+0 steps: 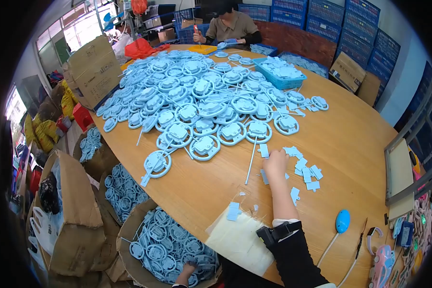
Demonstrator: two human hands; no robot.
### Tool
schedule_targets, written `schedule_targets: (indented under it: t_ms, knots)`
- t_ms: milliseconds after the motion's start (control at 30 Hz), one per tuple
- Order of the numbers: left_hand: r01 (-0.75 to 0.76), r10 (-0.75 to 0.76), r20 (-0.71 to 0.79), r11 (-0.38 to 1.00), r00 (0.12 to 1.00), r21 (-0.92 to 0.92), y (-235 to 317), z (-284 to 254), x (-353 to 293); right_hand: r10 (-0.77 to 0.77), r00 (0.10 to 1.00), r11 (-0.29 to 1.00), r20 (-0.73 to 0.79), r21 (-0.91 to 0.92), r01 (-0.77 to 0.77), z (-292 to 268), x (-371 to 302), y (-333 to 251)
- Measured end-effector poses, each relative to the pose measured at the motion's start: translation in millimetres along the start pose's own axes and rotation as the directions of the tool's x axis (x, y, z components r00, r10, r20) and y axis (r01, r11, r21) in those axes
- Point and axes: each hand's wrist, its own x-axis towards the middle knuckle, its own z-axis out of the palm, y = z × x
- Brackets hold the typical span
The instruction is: Fitting together light blue circular plastic components and attaching a white rod to each.
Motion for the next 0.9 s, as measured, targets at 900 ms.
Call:
schedule_targets:
  t_ms: [900]
  knots:
    - [-0.301, 0.296, -0.076, 0.951, 0.952, -0.075, 60, -24, -33, -0.129, 0.973, 0.553, 0.189, 0.829, -0.088, -61, -12, -63]
